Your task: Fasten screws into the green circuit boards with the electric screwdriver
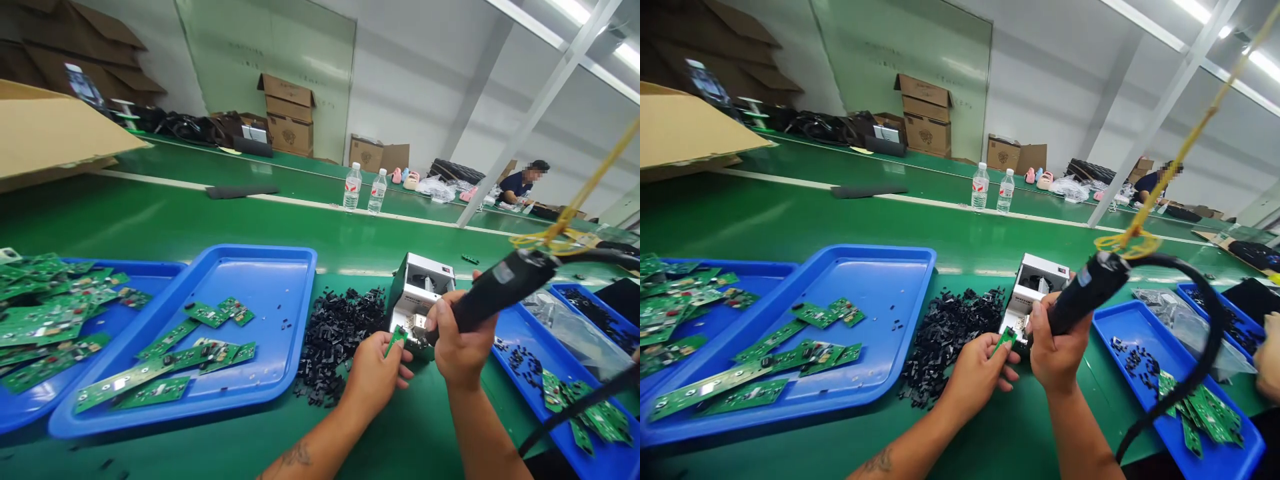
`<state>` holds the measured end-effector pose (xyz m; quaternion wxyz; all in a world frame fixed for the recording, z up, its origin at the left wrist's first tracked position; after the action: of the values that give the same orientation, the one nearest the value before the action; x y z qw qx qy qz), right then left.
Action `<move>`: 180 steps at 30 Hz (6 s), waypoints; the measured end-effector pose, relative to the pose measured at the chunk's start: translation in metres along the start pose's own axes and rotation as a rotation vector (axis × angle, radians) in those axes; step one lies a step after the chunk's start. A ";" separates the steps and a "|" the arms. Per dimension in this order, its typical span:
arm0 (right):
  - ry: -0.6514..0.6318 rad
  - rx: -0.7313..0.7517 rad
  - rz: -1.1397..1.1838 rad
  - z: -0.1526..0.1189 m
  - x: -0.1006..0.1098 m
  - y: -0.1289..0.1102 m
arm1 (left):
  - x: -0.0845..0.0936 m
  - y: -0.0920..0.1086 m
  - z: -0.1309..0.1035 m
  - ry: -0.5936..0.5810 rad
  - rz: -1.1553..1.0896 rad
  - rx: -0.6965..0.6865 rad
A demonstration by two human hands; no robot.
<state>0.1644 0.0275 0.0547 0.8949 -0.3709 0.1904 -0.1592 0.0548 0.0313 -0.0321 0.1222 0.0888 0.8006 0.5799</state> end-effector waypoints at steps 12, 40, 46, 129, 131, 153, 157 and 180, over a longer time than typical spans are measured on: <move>0.019 0.135 0.060 0.002 -0.013 -0.002 | 0.000 0.001 -0.001 -0.001 0.012 0.002; -0.054 0.193 0.058 -0.004 -0.003 0.007 | 0.001 -0.002 0.002 -0.010 0.026 -0.027; -0.037 0.196 -0.076 -0.001 0.010 0.014 | 0.001 -0.003 0.003 -0.023 0.033 -0.035; -0.815 -0.274 -0.407 -0.129 0.027 0.065 | 0.278 0.049 -0.013 0.733 1.379 0.221; -0.782 -0.239 -0.399 -0.128 0.032 0.065 | 0.272 0.048 -0.001 0.770 1.370 0.281; -0.715 0.391 -0.783 -0.138 0.064 0.066 | 0.166 0.052 -0.004 0.166 0.187 -0.201; -0.788 0.354 -0.886 -0.134 0.053 0.057 | 0.112 0.044 -0.005 -0.136 -0.212 -0.066; -0.291 -0.920 0.062 -0.089 0.062 0.036 | 0.038 0.000 -0.025 -0.568 0.192 -0.106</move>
<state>0.1834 -0.0281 -0.0435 0.6598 -0.7407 0.1250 0.0218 0.0107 0.0196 -0.0283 0.2903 0.3162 0.6910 0.5817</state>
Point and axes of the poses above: each hand's wrist, its own z-axis towards the middle knuckle, its own x-axis out of the back of the hand, y = z × x, the point moved 2 cm from there along z, towards the middle knuckle, and after that the axes turned 9 degrees about z, right-handed, at the moved point
